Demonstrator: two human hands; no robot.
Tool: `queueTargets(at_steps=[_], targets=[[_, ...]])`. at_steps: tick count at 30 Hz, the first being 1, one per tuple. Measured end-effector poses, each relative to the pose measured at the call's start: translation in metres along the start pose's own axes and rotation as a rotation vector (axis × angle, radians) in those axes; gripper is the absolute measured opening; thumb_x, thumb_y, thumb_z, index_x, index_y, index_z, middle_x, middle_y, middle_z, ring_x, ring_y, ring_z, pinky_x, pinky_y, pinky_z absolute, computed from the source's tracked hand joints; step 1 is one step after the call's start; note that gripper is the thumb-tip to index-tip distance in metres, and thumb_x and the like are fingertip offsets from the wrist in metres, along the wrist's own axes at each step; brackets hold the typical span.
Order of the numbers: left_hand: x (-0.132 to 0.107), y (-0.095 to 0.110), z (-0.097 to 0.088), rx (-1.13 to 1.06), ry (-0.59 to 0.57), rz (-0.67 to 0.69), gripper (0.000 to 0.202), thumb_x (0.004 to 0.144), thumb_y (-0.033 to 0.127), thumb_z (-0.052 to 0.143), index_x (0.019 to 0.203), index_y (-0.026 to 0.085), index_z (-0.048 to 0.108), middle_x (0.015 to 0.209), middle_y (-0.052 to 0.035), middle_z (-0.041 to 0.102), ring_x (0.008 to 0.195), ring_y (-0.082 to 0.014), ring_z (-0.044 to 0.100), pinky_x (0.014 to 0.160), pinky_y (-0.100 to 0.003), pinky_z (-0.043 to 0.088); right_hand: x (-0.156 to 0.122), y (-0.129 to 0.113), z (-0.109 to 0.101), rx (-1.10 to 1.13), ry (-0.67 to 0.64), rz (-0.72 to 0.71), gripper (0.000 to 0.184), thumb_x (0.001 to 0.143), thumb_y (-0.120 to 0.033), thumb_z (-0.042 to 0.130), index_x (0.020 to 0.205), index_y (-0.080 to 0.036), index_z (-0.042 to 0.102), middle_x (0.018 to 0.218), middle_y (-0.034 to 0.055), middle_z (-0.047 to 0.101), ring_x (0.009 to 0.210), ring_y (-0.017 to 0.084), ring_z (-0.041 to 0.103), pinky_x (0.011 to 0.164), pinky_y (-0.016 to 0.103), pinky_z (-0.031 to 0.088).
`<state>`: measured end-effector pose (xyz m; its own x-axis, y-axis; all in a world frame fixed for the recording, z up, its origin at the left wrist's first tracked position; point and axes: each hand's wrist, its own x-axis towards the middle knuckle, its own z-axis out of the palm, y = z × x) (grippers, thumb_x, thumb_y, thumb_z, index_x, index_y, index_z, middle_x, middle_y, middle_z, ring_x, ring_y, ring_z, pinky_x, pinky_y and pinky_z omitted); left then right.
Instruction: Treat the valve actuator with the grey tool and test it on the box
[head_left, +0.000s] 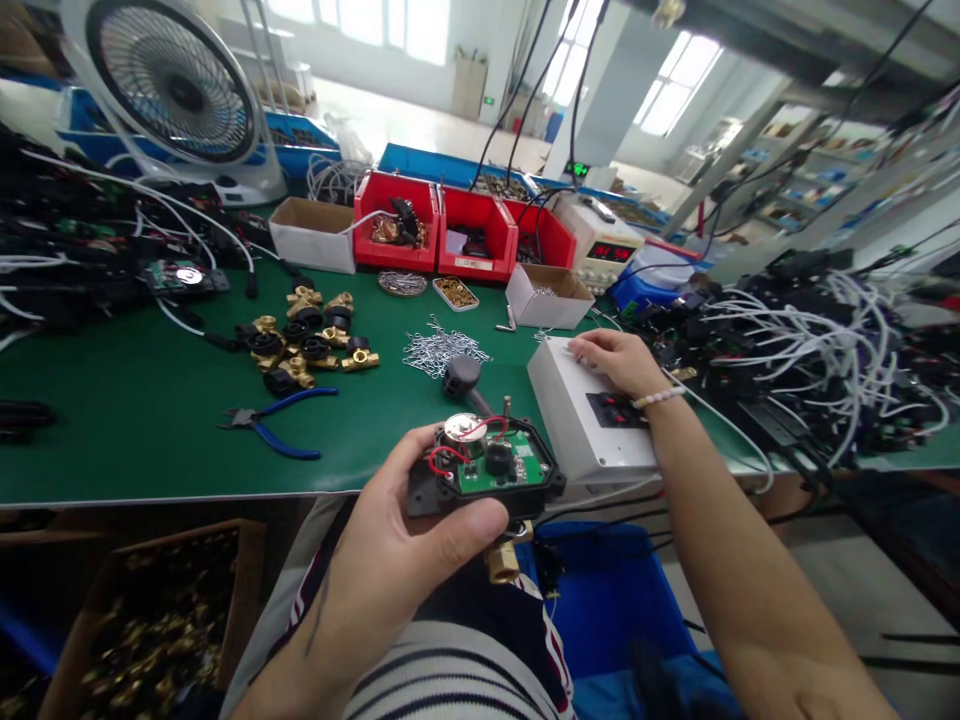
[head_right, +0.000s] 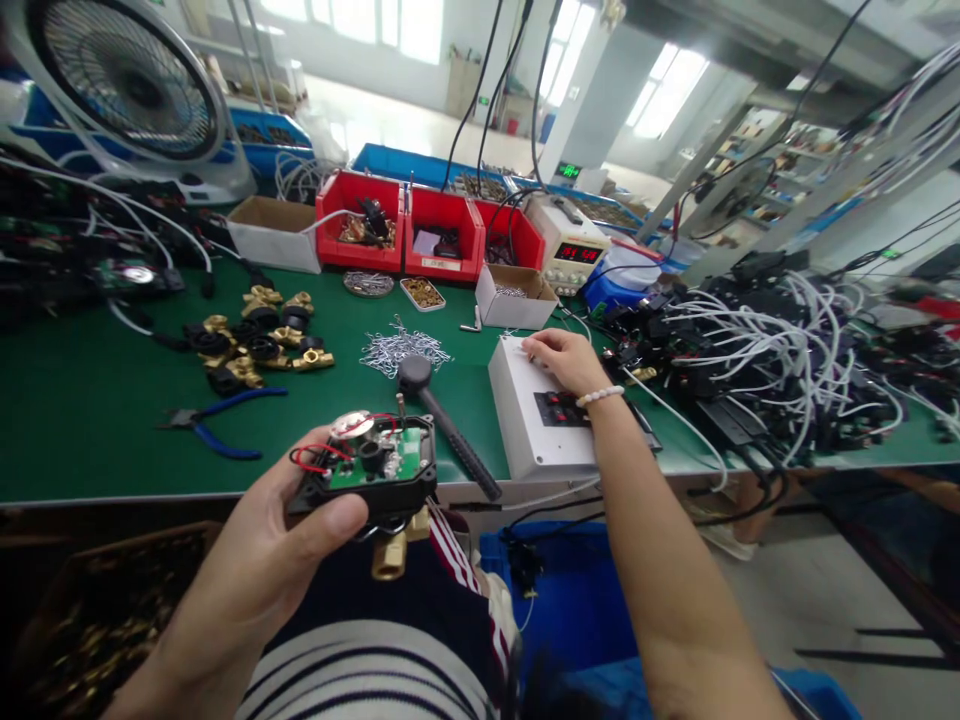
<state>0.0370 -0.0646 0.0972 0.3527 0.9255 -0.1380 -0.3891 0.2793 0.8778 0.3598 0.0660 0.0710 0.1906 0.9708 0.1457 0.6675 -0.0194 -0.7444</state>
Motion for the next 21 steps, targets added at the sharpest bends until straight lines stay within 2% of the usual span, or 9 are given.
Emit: queueTargets(at_steps=[5,8,11,15,21], targets=[[-0.005,0.004,0.005,0.021,0.061,0.056,0.048,0.073,0.031,0.083,0.115,0.024,0.061,0.102,0.0033,0.071,0.090,-0.0081,0.067,0.082,-0.009,0.049,0.001,0.000,0.000,0.005,-0.002,0.006,0.035,0.066,-0.051,0.068,0.074,-0.016,0.069,0.069,0.0041,0.065,0.059,0.014,0.050,0.060,0.028,0.043],[-0.008,0.007,0.008,-0.014,0.067,0.049,0.046,0.071,0.023,0.084,0.112,0.025,0.062,0.099,0.0047,0.072,0.086,-0.0073,0.068,0.079,-0.009,0.051,0.001,0.000,0.000,0.001,-0.002,0.005,0.037,0.066,-0.052,0.068,0.074,-0.016,0.069,0.069,0.0042,0.065,0.059,0.014,0.049,0.061,0.029,0.043],[-0.010,0.011,0.011,-0.026,0.105,0.052,0.047,0.068,0.018,0.085,0.109,0.025,0.064,0.097,0.0040,0.072,0.082,-0.0089,0.068,0.075,-0.010,0.052,0.001,0.000,0.000,-0.006,-0.001,0.003,0.040,0.065,-0.055,0.068,0.075,-0.016,0.069,0.069,0.0042,0.065,0.059,0.014,0.049,0.060,0.029,0.042],[-0.011,0.016,0.013,-0.001,0.167,0.044,0.045,0.064,0.019,0.087,0.104,0.025,0.066,0.095,0.0021,0.072,0.081,-0.0134,0.068,0.074,-0.016,0.053,0.000,0.000,0.000,-0.021,0.006,-0.009,0.045,0.065,-0.061,0.068,0.072,-0.017,0.067,0.068,0.0042,0.065,0.059,0.014,0.050,0.061,0.029,0.042],[-0.014,0.021,0.009,0.104,0.180,-0.048,0.056,0.060,0.019,0.088,0.110,0.025,0.064,0.104,-0.0032,0.071,0.085,-0.0193,0.068,0.070,-0.020,0.054,0.000,0.000,0.000,-0.060,0.025,-0.021,0.049,0.067,-0.068,0.064,0.063,-0.019,0.061,0.062,0.0031,0.061,0.058,0.015,0.050,0.061,0.029,0.042]])
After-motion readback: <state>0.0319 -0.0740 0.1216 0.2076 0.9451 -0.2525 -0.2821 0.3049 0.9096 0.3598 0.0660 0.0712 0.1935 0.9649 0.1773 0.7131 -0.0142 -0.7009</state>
